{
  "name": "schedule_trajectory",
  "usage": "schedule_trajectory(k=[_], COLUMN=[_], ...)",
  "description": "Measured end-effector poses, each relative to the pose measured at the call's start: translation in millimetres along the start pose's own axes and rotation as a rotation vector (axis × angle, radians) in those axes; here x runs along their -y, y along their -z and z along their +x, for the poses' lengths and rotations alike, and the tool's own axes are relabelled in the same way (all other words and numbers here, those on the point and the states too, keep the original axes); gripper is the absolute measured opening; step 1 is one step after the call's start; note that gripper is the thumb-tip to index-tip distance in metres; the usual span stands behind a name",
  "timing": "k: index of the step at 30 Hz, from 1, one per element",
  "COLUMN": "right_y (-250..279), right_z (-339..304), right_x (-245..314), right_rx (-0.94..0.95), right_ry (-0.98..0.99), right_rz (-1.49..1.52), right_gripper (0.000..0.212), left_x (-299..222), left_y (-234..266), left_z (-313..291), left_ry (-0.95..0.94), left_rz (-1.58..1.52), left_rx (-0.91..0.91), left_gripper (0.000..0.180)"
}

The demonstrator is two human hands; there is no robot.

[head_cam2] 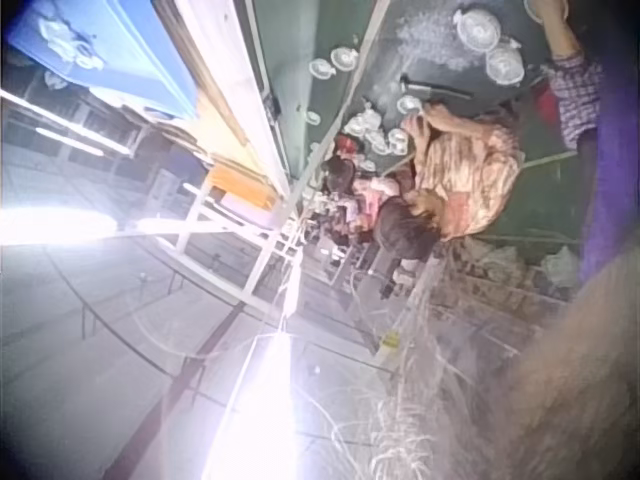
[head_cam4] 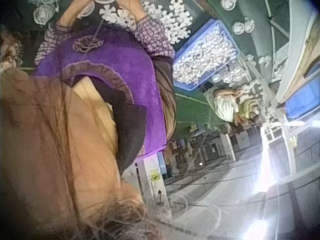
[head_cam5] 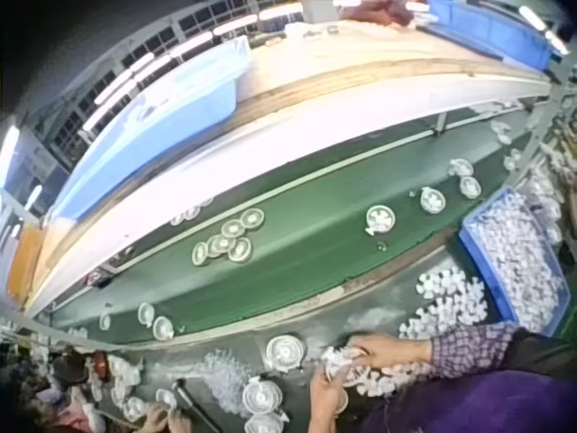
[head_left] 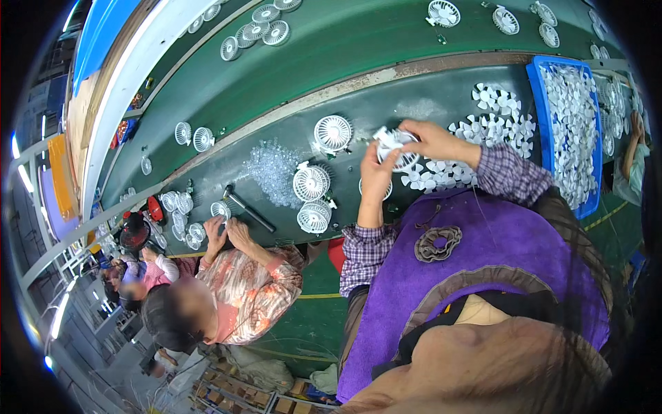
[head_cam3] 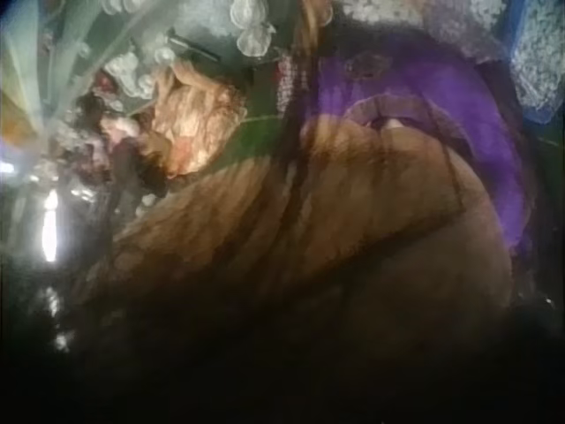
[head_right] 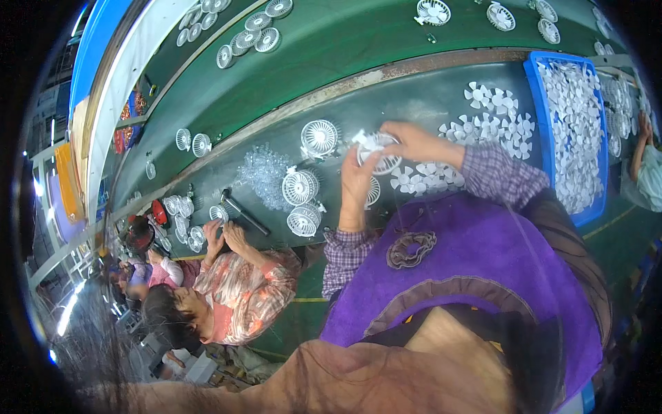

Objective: Assembling small plastic fan components on an assembly line.

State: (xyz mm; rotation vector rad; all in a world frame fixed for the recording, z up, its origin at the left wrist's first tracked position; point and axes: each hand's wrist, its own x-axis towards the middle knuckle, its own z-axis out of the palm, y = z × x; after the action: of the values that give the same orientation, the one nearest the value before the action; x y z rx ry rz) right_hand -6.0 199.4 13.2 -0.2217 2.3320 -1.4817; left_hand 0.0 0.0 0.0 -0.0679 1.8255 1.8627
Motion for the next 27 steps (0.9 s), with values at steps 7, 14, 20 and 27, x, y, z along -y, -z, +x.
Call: schedule_trajectory(k=[7, 14, 20, 27], right_y=[76, 80, 102, 107], right_z=[41, -49, -105, -73], right_x=[-88, -120, -147, -163], right_rx=[-0.490, -0.605, -0.825, -0.516], right_ry=[-0.251, -0.388, -0.409, -0.503], right_rz=[0.305, 0.383, -0.483, -0.968], right_gripper=[0.040, 0.011, 0.012, 0.035], left_x=[17, 53, 25, 12], left_y=[49, 78, 60, 37], left_z=[21, 49, 44, -3], left_ry=[0.326, 0.505, 0.383, 0.074], left_rz=[-0.319, -0.296, -0.228, -0.310], left_rx=[-0.394, -0.429, -0.488, -0.475], left_gripper=[0.041, 0.042, 0.026, 0.010])
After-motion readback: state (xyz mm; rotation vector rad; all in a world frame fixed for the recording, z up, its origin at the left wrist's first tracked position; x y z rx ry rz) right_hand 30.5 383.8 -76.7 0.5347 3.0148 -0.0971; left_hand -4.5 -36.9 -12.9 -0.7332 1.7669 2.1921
